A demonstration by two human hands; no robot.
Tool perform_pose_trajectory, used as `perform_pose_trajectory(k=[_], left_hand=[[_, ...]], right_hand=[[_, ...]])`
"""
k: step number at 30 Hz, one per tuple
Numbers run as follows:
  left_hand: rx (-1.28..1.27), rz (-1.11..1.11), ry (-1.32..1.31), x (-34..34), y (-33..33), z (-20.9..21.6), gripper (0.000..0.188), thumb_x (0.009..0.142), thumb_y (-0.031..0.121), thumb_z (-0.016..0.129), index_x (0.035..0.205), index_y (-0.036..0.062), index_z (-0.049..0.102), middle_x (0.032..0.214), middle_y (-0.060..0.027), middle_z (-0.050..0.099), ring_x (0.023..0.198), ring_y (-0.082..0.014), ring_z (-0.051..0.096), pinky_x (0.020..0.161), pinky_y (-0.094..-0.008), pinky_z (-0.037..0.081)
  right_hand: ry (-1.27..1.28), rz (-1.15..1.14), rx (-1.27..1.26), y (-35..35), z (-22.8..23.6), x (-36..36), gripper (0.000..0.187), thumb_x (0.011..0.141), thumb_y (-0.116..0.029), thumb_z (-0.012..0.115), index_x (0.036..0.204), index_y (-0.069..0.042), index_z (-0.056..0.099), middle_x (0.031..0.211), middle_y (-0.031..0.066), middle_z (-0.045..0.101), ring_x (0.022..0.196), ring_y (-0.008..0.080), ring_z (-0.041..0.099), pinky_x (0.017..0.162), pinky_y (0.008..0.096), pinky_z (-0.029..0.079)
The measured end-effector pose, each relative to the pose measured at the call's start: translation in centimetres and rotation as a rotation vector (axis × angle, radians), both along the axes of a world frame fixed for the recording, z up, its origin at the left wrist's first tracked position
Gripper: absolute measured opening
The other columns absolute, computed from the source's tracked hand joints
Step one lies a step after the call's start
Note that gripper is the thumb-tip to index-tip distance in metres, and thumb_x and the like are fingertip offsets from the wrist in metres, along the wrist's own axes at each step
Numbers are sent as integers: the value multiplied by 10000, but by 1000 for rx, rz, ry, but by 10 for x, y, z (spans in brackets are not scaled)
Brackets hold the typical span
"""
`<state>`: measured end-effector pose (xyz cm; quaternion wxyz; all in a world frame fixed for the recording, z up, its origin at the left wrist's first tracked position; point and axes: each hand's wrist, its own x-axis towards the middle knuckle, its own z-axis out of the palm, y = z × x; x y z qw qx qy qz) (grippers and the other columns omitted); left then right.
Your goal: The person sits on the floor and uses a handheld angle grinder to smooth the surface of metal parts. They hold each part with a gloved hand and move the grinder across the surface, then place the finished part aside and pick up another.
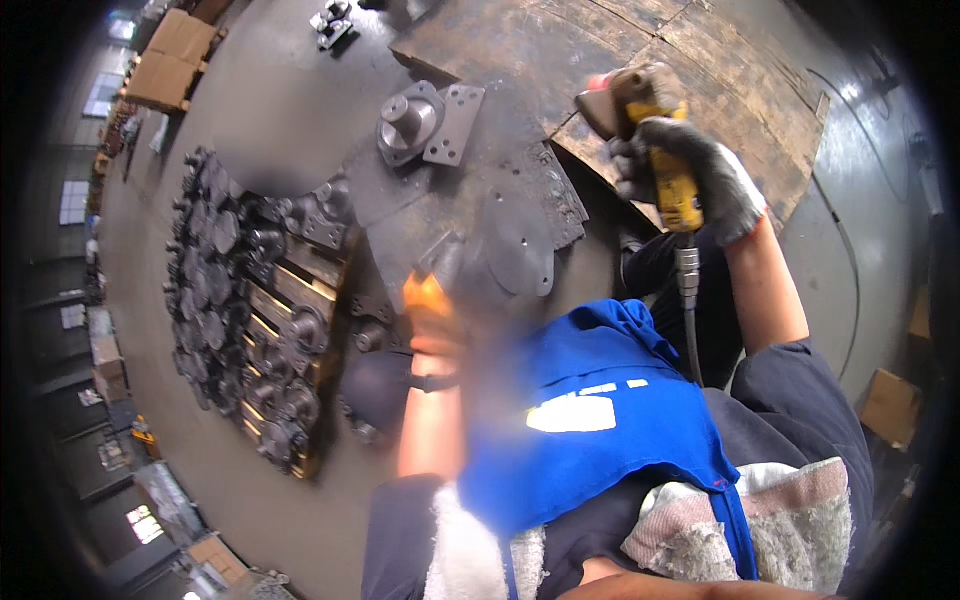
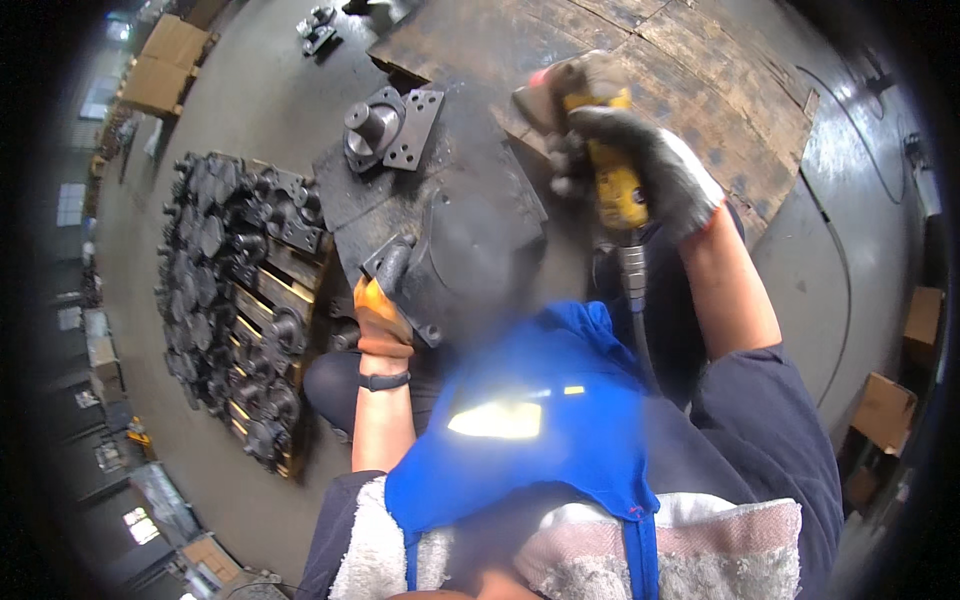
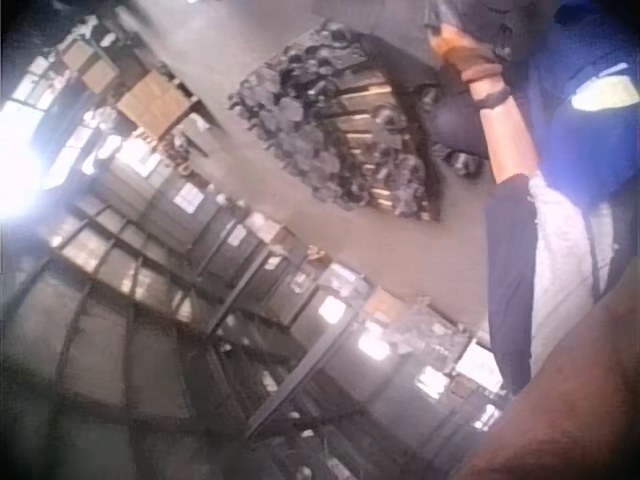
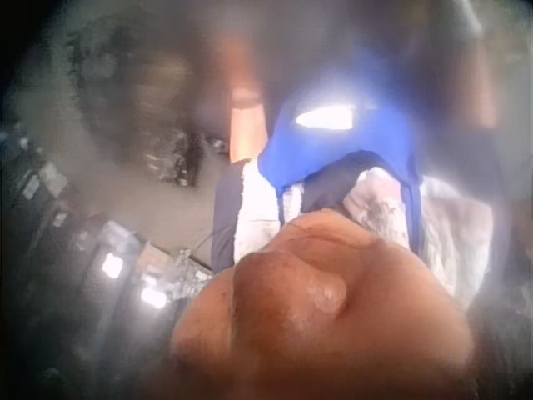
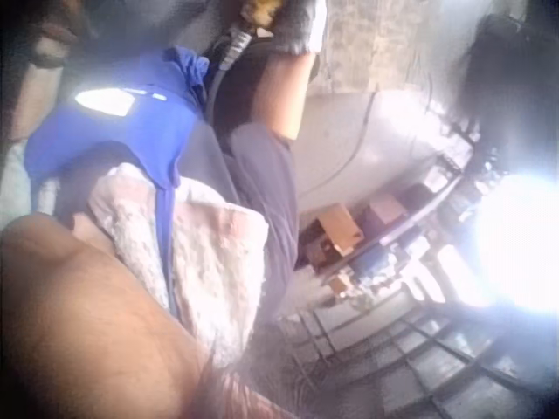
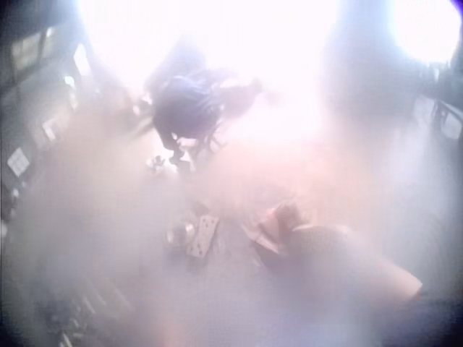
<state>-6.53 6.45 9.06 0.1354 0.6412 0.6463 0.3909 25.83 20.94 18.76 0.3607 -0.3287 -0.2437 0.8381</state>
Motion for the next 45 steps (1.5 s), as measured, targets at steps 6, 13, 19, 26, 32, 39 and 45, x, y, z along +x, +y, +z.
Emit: perform_pose_trajectory(k=[6,13,19,26,32,39,45], left_hand=[[-23,-194,177,62,67,78,301,844,-18,613,1129,31,695,1102,-124,706,1017,-246,679,886,-320,536],[-119,-394,129,114,210,74,246,840,61,649,1078,19,696,1029,-117,708,928,-238,679,829,-325,539],[-600,-15,-644,109,430,-37,281,849,251,697,925,-20,704,871,-95,709,748,-250,662,708,-348,534],[-717,23,840,124,571,-89,343,866,287,659,1178,145,670,1199,-53,675,1087,-186,654,897,-332,522],[-615,567,-1018,51,661,-214,354,957,338,518,1239,151,622,1299,-31,602,1087,-189,615,945,-365,503],[-583,171,-985,24,600,-20,334,998,297,463,1237,100,589,1210,-102,656,1132,-241,597,954,-421,507],[-545,154,-389,-131,465,76,530,863,543,645,1058,52,696,927,-63,704,812,-187,656,733,-340,516]], right_hand=[[-14,-384,88,8,4,64,448,893,-247,674,1192,68,561,988,135,671,843,213,685,779,320,587],[246,-421,-16,33,-15,100,399,889,-177,638,1188,78,563,1037,170,671,835,244,691,803,371,596],[282,-500,-175,66,-24,106,313,863,-136,657,1107,57,619,1039,192,669,854,294,685,784,398,585],[186,-651,-159,92,-28,117,284,877,-125,638,1074,80,641,1025,206,676,848,292,678,782,388,571],[59,-711,-186,101,-32,117,314,872,-124,633,1093,99,621,1005,182,669,831,263,664,772,357,560],[33,-665,-121,102,-27,97,331,878,-161,631,1090,91,610,1043,185,648,849,229,651,758,338,562],[-93,-636,-46,92,-26,83,287,890,-212,658,1023,40,619,1012,187,664,821,235,680,739,308,595]])
